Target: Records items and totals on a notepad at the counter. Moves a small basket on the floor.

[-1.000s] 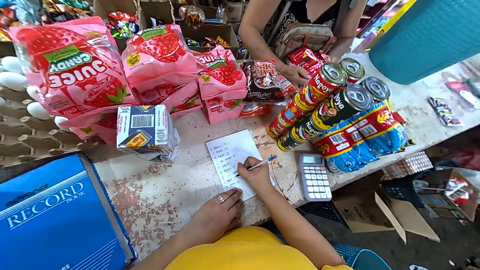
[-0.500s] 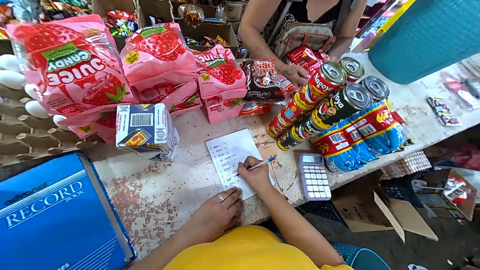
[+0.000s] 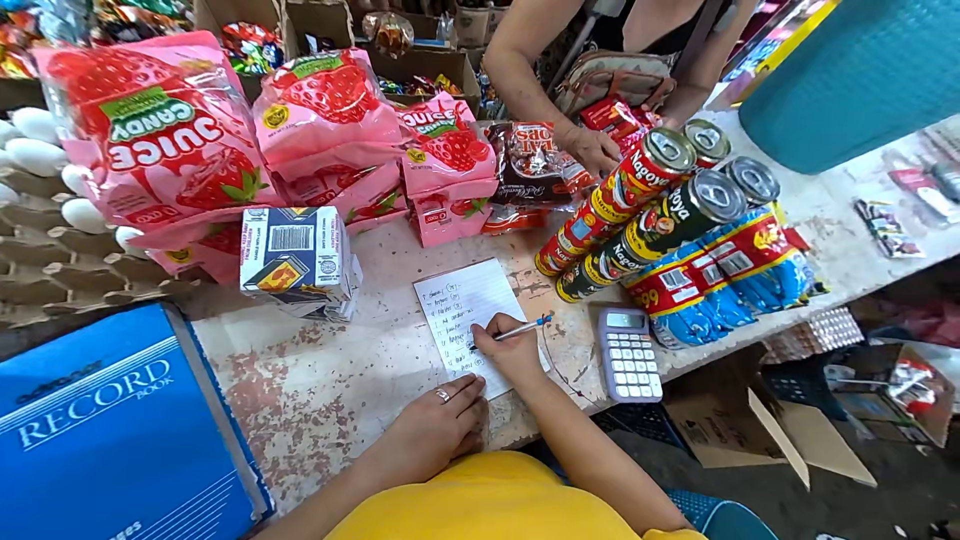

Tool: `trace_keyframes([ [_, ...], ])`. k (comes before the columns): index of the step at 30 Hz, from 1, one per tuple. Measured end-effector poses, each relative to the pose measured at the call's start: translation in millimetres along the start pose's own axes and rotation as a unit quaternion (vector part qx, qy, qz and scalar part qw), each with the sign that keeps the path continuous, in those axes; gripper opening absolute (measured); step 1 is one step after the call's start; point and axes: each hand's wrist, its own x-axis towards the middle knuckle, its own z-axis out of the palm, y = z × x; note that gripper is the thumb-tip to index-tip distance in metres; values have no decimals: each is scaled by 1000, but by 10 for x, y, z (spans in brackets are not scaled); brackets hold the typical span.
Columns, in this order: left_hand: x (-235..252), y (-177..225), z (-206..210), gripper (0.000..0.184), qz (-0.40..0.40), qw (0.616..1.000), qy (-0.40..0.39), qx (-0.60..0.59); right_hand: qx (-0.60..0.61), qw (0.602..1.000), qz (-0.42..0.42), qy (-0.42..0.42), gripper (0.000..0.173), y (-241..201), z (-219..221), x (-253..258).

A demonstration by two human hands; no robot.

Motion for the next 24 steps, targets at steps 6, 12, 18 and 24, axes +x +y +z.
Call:
trace_keyframes([
  [6,3,-3,6,37,3,1000,8,6,32,999,-14,20,31,-20,-23,0],
  [12,-1,-5,18,38,7,1000,12,7,-10,1000,-28,1,33,37,-34,4],
  [18,-9,-10,26,34,25,999,23,13,159,984,-6,78,10,41,-159,58],
  [24,-25,-27,43,19,106,987,109,51,124,985,-52,105,13,137,-206,95],
])
